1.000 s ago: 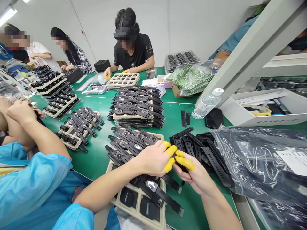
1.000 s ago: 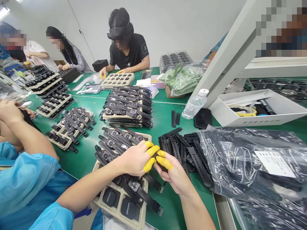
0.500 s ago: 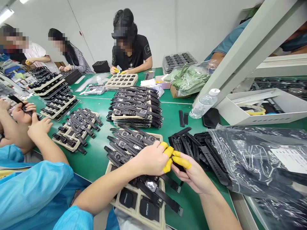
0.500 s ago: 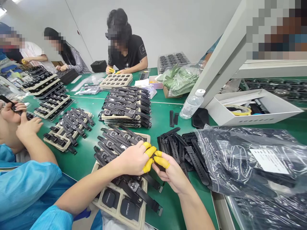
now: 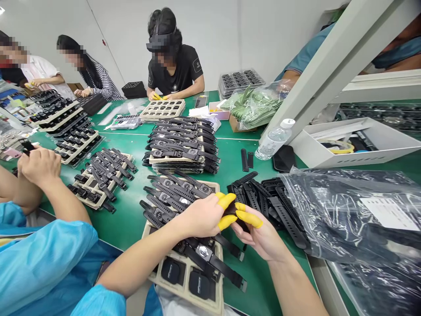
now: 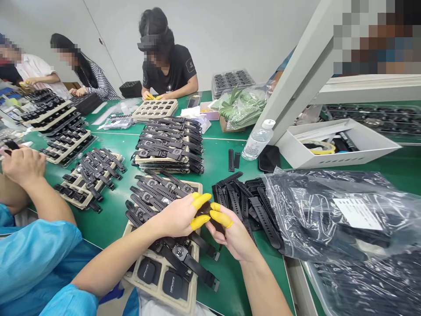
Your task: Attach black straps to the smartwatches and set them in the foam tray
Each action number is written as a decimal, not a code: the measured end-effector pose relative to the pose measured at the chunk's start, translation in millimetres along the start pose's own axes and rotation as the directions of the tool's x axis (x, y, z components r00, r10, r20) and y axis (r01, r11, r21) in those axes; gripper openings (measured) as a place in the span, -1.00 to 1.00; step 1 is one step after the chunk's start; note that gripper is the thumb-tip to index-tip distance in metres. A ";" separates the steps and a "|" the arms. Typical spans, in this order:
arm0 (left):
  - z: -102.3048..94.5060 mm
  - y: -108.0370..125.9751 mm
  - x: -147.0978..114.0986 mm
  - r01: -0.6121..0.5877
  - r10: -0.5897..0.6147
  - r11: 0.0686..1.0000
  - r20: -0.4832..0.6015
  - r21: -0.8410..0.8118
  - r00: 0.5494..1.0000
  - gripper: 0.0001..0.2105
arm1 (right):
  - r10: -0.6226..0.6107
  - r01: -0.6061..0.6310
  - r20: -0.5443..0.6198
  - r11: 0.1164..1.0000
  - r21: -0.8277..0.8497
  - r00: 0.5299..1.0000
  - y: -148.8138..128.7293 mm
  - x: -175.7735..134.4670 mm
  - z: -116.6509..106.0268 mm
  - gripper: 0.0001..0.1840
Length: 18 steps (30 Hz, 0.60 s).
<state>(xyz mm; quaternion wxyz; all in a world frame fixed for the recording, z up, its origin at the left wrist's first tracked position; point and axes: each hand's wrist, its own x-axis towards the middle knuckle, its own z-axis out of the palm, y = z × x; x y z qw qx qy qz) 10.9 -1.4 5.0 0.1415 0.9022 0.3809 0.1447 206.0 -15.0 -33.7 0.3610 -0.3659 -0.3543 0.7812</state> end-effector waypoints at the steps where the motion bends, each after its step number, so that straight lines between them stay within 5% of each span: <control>1: 2.0 -2.0 -0.6 0.008 -0.011 0.998 -0.040 -0.069 0.999 -0.62 | -0.038 0.038 0.005 0.999 0.005 0.999 -0.3 -0.8 0.5 -0.44; 7: 12.9 -3.8 1.8 -0.078 -0.155 0.845 -0.381 -0.529 0.912 -0.78 | -0.126 0.124 0.081 0.992 0.028 0.989 0.8 -3.4 6.1 -0.50; 11: 8.9 1.1 6.6 -0.008 -0.415 0.416 -0.198 -0.909 0.888 -0.66 | 0.019 -0.024 0.128 0.999 0.038 0.992 -0.8 -3.5 5.1 -0.45; 14: -4.7 -5.8 9.6 -0.049 -0.634 0.220 -0.181 -0.974 0.752 -0.54 | 0.119 -0.117 0.152 0.993 -0.020 0.981 -4.5 -3.7 1.1 -0.40; 16: -13.9 -14.5 11.3 -0.119 -0.757 0.208 -0.237 -0.971 0.609 -0.47 | 0.142 -0.130 0.147 0.988 -0.084 0.979 -6.9 -3.7 -1.1 -0.37; 18: -17.6 -21.6 12.6 -0.143 -0.814 0.213 -0.256 -0.967 0.521 -0.42 | 0.095 -0.082 0.090 0.988 -0.130 0.991 -8.1 -3.3 -1.7 -0.37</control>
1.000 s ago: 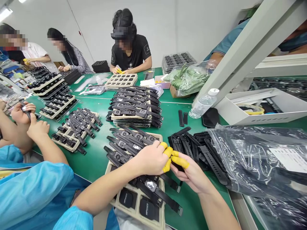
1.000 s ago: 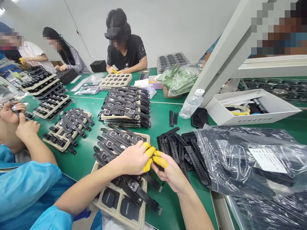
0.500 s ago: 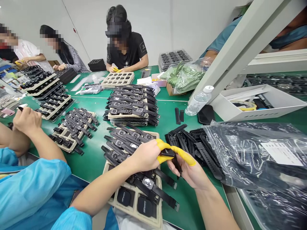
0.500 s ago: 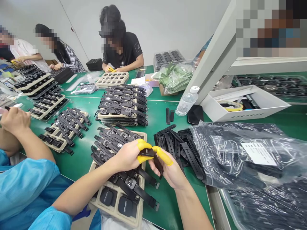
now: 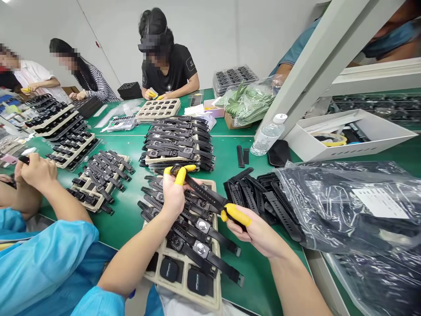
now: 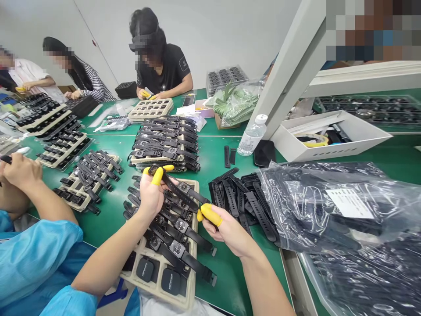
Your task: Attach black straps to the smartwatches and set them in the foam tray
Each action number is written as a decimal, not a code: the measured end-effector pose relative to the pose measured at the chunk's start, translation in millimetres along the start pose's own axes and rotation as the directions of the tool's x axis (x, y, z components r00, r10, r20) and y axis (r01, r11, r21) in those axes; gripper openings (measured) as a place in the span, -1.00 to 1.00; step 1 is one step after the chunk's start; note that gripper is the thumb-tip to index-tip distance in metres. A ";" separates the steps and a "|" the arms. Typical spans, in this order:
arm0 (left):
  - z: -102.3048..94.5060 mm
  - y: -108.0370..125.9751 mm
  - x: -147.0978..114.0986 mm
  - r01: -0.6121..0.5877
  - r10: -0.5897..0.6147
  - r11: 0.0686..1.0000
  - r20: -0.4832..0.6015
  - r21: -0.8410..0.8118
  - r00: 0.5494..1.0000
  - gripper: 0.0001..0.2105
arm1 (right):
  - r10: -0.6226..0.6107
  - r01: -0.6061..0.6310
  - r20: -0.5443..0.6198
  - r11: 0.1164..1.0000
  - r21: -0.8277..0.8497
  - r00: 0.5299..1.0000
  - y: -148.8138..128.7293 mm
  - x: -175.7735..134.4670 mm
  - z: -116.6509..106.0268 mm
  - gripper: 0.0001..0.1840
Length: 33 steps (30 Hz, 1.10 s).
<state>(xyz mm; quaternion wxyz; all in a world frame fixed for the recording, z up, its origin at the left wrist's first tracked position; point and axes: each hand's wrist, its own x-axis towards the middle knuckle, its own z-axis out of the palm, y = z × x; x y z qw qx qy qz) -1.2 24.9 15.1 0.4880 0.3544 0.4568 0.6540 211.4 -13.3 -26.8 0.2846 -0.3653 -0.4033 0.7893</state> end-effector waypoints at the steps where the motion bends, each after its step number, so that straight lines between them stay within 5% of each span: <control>1: -0.7 -1.6 1.4 0.020 -0.020 1.000 0.004 0.014 1.000 -0.42 | -0.045 0.044 -0.050 0.999 -0.018 0.998 -0.1 0.4 0.4 -0.39; 5: -0.2 -18.8 -8.7 0.120 -0.199 0.960 0.312 0.253 0.929 -0.53 | -0.208 0.208 -0.170 0.978 -0.020 0.963 2.6 3.1 6.5 -0.46; 7: -0.7 -26.9 -17.2 -0.102 -0.143 0.897 0.499 0.431 0.855 -0.62 | -0.226 0.230 -0.163 0.973 0.002 0.960 4.9 3.8 10.5 -0.48; 10: -4.3 -31.3 -24.8 -0.563 0.020 0.660 0.737 0.498 0.676 -0.59 | -0.228 0.230 -0.141 0.973 0.004 0.963 7.5 3.3 14.2 -0.49; 13: -6.8 -28.2 -25.5 -0.716 0.006 0.497 0.823 0.490 0.568 -0.49 | -0.208 0.209 -0.101 0.978 -0.003 0.973 8.3 1.8 14.1 -0.52; 20: -3.7 -19.7 -23.9 -0.761 -0.045 0.396 0.839 0.513 0.542 -0.53 | -0.165 0.176 -0.094 0.978 0.116 0.982 6.6 2.9 16.3 -0.55; 27: -5.8 -22.0 -24.9 -0.764 0.044 0.421 0.830 0.490 0.556 -0.59 | -0.198 0.232 -0.176 0.952 0.200 0.964 6.7 6.4 19.3 -0.53; 33: -4.2 -17.7 -23.6 -0.777 -0.033 0.398 0.854 0.488 0.520 -0.56 | -0.184 0.190 -0.063 0.975 0.117 0.981 8.6 5.0 18.5 -0.54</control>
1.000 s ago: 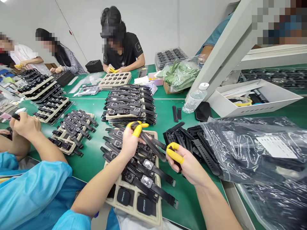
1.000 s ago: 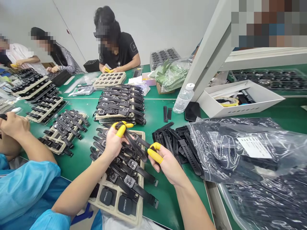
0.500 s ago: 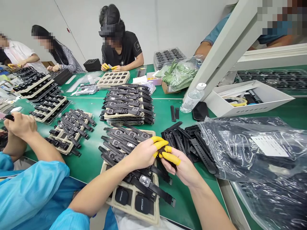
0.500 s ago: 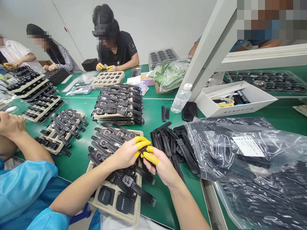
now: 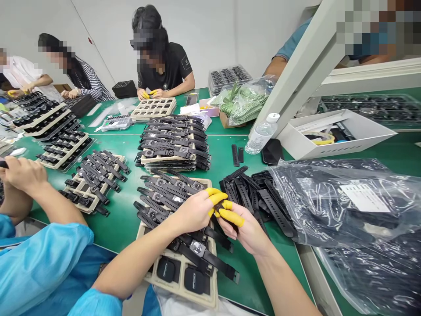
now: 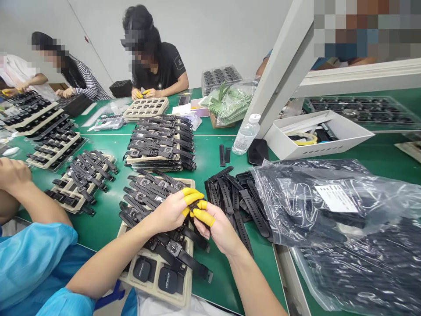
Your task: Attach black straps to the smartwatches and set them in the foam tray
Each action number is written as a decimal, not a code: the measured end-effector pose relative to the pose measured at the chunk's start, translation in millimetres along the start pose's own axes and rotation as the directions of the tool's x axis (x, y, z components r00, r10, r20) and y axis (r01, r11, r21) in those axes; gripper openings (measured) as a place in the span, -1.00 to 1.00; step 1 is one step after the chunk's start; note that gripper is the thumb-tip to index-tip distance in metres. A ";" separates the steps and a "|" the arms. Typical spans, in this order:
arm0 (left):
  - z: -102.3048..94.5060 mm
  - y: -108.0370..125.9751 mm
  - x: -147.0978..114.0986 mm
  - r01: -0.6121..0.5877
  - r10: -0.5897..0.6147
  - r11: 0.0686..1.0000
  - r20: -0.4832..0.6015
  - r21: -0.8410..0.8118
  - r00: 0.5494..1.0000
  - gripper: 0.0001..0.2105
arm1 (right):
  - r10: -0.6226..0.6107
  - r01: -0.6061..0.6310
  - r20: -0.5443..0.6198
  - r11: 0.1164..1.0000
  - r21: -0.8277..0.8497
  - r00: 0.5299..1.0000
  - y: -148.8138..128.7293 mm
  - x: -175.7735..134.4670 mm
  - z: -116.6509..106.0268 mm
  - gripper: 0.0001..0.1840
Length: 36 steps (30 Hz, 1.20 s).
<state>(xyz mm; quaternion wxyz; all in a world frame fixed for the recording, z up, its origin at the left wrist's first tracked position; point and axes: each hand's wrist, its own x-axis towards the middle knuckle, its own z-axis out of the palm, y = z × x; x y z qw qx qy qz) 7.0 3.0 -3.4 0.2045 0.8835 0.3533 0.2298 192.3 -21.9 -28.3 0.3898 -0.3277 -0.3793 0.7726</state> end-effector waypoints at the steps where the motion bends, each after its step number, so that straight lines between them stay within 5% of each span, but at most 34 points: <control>1: -0.6 0.4 0.2 -0.005 0.005 1.000 0.005 0.002 1.000 -0.57 | 0.005 -0.005 -0.008 1.000 0.008 1.000 0.1 0.1 0.2 -0.55; 18: -0.8 4.0 0.1 -0.046 0.042 0.991 -0.042 -0.124 0.998 -0.55 | -0.010 0.022 -0.050 0.970 0.241 0.999 0.5 0.4 4.0 -0.56; 29: 2.5 2.7 -1.5 -0.030 0.021 0.977 0.042 0.210 0.999 -0.57 | 0.082 -0.076 -0.030 0.984 0.164 0.996 -1.9 1.2 -0.8 -0.54; 36: -4.2 2.8 0.3 -0.071 0.071 0.997 -0.005 0.020 0.997 -0.62 | 0.033 -0.028 -0.049 0.994 0.109 0.998 -2.3 0.2 1.3 -0.54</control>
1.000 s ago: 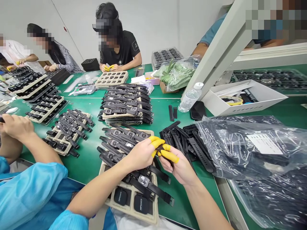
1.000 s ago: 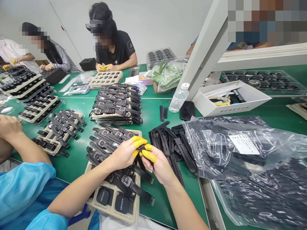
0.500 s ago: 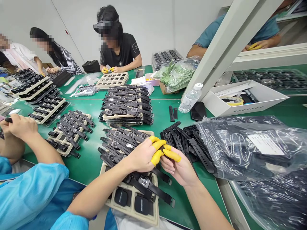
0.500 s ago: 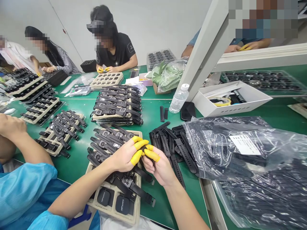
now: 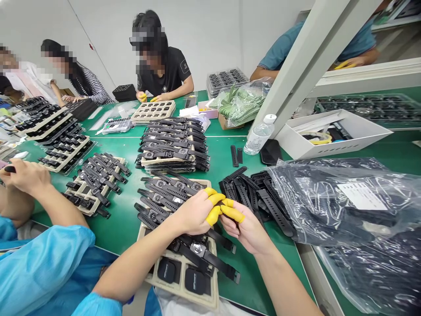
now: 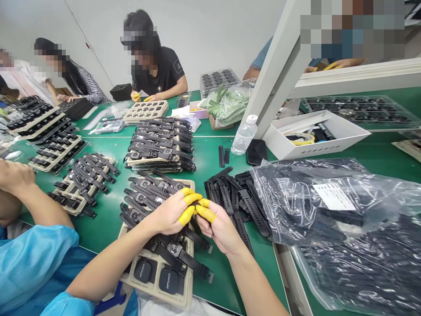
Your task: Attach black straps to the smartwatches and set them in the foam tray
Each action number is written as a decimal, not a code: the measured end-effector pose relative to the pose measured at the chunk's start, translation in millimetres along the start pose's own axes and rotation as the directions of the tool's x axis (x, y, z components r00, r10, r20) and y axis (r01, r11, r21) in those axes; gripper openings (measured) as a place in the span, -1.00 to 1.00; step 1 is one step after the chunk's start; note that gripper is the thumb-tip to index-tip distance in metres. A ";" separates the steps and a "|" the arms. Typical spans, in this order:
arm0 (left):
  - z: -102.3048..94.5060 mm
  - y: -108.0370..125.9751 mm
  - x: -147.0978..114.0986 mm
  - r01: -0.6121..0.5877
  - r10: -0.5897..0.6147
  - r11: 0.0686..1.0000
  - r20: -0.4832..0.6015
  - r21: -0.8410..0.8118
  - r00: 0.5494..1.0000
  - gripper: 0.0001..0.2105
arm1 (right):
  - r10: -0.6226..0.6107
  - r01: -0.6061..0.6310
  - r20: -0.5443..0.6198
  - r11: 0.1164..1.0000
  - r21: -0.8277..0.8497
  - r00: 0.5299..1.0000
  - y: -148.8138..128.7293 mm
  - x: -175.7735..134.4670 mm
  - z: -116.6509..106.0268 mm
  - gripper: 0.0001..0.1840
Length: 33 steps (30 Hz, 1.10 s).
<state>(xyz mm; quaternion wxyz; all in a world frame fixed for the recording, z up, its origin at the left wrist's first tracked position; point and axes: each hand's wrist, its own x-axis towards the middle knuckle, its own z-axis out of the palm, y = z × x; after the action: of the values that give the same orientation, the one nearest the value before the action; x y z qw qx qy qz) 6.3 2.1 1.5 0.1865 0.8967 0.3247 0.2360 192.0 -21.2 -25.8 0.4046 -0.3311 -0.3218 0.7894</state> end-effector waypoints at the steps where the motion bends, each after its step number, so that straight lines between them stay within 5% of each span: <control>1: -0.1 -0.3 0.2 0.002 -0.002 0.999 -0.010 -0.034 1.000 -0.62 | -0.006 0.006 0.001 1.000 -0.001 1.000 0.3 -0.2 0.2 -0.54; 4: 2.0 -0.9 1.5 -0.003 0.000 0.994 -0.033 -0.106 0.999 -0.60 | -0.067 0.067 0.001 0.998 -0.010 0.998 2.5 -0.3 -0.6 -0.56; 8: -1.5 2.7 2.9 -0.047 0.046 0.999 -0.113 -0.012 0.993 -0.52 | -0.333 0.313 -0.056 0.923 -0.225 0.941 3.2 0.3 -2.5 -0.57; 13: -50.7 9.6 0.3 0.009 0.072 0.957 -0.268 0.289 0.961 -0.50 | -0.494 0.425 0.040 0.702 -0.571 0.868 -5.1 2.7 -5.0 -0.67; 17: -94.5 5.8 -5.8 0.054 -0.003 0.885 -0.111 0.462 0.994 -0.60 | -0.532 0.469 0.173 0.493 -0.733 0.829 -3.1 7.3 -9.4 -0.72; 21: -109.9 2.5 -19.2 -0.025 -0.014 0.732 0.052 0.681 0.999 -0.74 | -0.540 0.465 0.281 0.239 -0.852 0.793 -0.2 10.2 -11.8 -0.74; 24: -120.1 0.6 -34.0 -0.069 -0.049 0.627 0.127 0.776 0.991 -0.77 | -0.589 0.379 0.239 0.125 -0.917 0.772 -10.1 10.8 -20.1 -0.76; 26: -132.3 -0.6 -46.7 -0.065 -0.066 0.608 0.132 0.792 0.989 -0.78 | -0.684 0.211 0.124 0.045 -0.976 0.719 -20.1 10.8 -33.7 -0.77; 30: -160.4 4.4 -77.4 0.017 -0.139 0.730 0.124 0.684 0.983 -0.76 | -0.778 -0.234 -0.146 -0.001 -0.972 0.612 -29.2 9.5 -74.4 -0.68; 33: -170.9 18.9 -99.5 0.139 -0.257 0.839 0.157 0.525 0.954 -0.72 | -0.747 -0.328 -0.224 0.009 -0.945 0.626 -23.6 7.5 -96.8 -0.60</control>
<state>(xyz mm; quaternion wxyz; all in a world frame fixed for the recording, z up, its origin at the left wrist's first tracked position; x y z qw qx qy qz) -144.8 -47.2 120.6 0.0018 0.8959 0.4439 0.0200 274.4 19.4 -65.0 0.2806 -0.7254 -0.6269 0.0446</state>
